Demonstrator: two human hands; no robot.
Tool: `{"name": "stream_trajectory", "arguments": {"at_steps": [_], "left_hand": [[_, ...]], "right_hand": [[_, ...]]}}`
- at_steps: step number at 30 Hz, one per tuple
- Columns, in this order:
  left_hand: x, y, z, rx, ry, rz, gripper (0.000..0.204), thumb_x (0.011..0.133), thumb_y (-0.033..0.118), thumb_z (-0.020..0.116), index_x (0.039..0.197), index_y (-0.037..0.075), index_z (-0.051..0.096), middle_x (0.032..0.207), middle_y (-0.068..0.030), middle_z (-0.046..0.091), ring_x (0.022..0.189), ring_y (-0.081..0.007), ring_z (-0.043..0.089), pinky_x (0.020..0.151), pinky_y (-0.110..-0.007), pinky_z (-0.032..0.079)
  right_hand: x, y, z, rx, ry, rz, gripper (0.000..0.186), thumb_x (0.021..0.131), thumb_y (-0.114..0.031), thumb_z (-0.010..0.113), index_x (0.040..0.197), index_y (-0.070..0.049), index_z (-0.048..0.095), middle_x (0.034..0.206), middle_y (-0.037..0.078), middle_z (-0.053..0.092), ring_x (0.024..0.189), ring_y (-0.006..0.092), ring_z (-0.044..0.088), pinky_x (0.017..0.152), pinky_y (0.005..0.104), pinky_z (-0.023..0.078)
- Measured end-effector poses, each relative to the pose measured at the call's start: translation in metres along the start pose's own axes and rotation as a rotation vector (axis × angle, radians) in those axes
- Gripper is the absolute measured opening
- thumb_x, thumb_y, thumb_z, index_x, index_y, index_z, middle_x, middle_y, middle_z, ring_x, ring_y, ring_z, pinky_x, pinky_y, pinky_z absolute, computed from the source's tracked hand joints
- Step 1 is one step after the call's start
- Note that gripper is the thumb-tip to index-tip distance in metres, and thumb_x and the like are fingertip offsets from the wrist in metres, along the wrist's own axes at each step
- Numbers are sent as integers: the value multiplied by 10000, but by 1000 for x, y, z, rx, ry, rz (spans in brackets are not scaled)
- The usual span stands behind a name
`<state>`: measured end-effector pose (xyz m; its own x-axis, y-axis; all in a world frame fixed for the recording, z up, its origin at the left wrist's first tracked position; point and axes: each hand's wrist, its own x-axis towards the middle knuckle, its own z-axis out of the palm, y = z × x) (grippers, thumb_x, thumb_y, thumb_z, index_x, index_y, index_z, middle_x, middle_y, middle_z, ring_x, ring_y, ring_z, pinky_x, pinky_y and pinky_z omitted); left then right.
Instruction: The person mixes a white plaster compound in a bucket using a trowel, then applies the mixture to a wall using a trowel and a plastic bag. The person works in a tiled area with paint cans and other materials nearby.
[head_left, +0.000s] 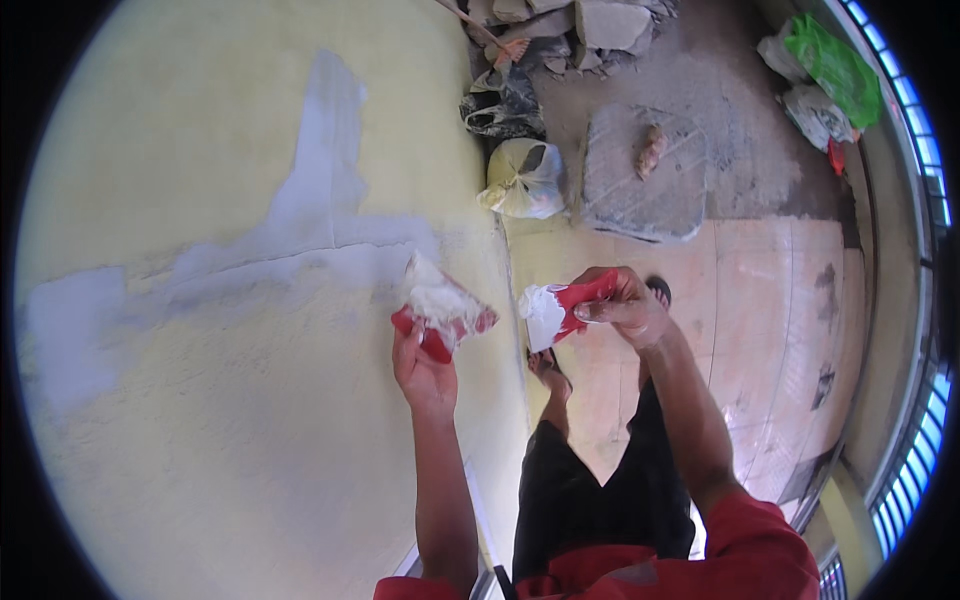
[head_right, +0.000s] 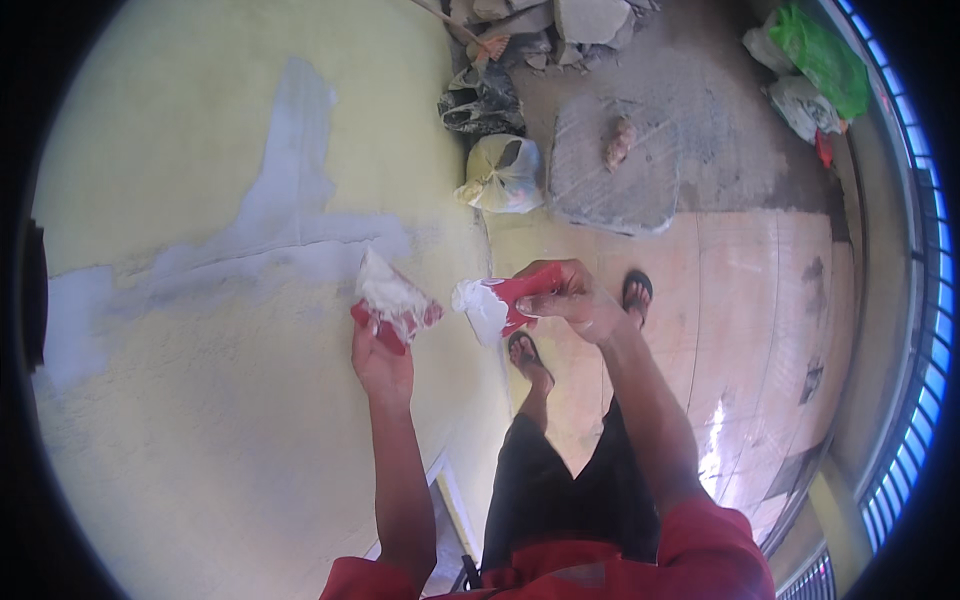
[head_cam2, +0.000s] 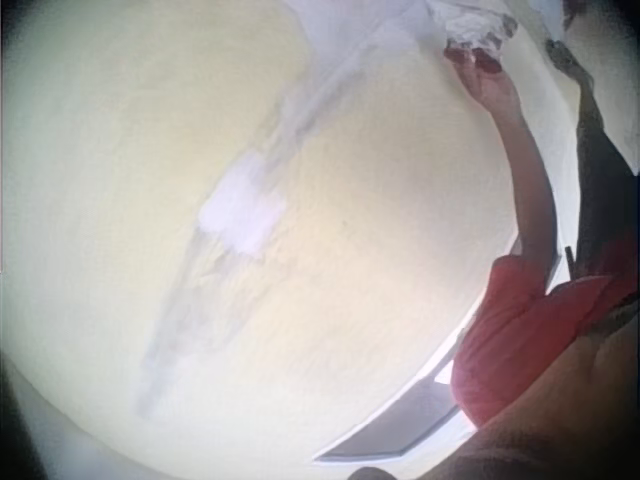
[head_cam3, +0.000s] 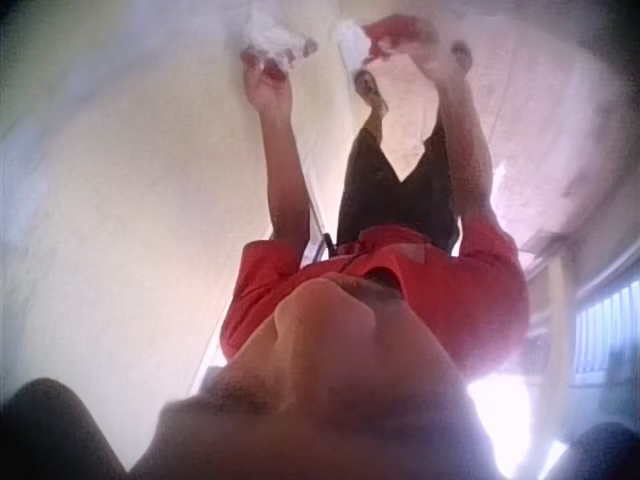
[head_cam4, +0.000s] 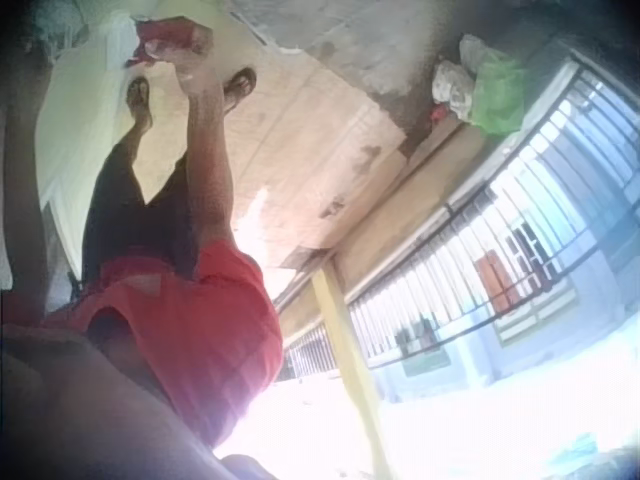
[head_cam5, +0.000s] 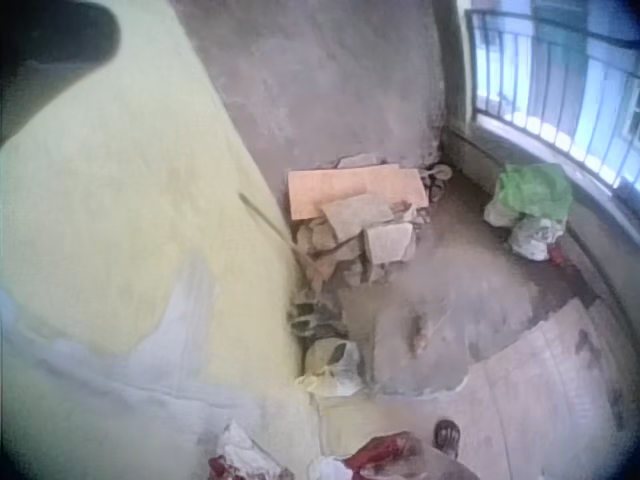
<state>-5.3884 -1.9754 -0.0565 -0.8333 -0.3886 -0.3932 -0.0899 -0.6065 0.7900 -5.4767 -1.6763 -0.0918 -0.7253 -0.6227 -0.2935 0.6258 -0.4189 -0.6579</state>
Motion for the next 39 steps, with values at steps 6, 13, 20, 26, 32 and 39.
{"name": "stream_trajectory", "arguments": {"at_steps": [6, 13, 20, 26, 32, 39], "left_hand": [[-13, -63, -45, -102, 195, 65, 494, 1003, 154, 604, 1473, 62, 483, 1432, -80, 585, 1337, -246, 553, 1097, -441, 468], [7, -198, -110, -237, 212, 227, 460, 1018, 141, 588, 1458, 32, 506, 1395, -97, 616, 1295, -242, 594, 1085, -417, 492], [31, -264, -112, -130, 270, 330, 378, 1015, 138, 600, 1385, 65, 582, 1248, -38, 685, 1138, -173, 669, 881, -350, 555], [5, -280, -138, -55, 306, 377, 332, 995, 145, 632, 1322, 90, 628, 1169, 2, 703, 1056, -145, 680, 822, -324, 541], [6, -277, -119, -69, 224, 470, 421, 977, 129, 626, 1382, 27, 576, 1266, -82, 681, 1116, -204, 673, 854, -329, 559], [-31, -274, -148, -69, 270, 483, 421, 967, 123, 629, 1378, 37, 585, 1257, -65, 689, 1097, -198, 680, 825, -330, 562]], "right_hand": [[69, 78, -59, -18, 66, -90, 310, 944, -135, 756, 1214, 14, 717, 1024, 81, 773, 916, 161, 721, 767, 309, 548], [163, 243, -144, 2, 19, -142, 287, 987, -173, 732, 1233, -26, 721, 993, 39, 779, 923, 165, 765, 752, 296, 543], [219, 367, -180, 50, -6, -256, 304, 1006, -194, 710, 1271, -47, 712, 1041, 3, 763, 862, 66, 677, 718, 252, 523], [253, 406, -147, -347, 241, -532, 363, 1013, -168, 652, 1369, -100, 671, 1080, 103, 771, 889, 202, 720, 768, 367, 559], [288, 389, -85, -1067, 407, -966, 672, 978, -186, 651, 1592, -102, 393, 1494, 210, 555, 1259, 416, 556, 1027, 486, 542], [232, 427, -112, -596, 416, -529, 339, 1003, -255, 601, 1240, -34, 701, 1051, 199, 735, 943, 362, 697, 880, 471, 565]]}}
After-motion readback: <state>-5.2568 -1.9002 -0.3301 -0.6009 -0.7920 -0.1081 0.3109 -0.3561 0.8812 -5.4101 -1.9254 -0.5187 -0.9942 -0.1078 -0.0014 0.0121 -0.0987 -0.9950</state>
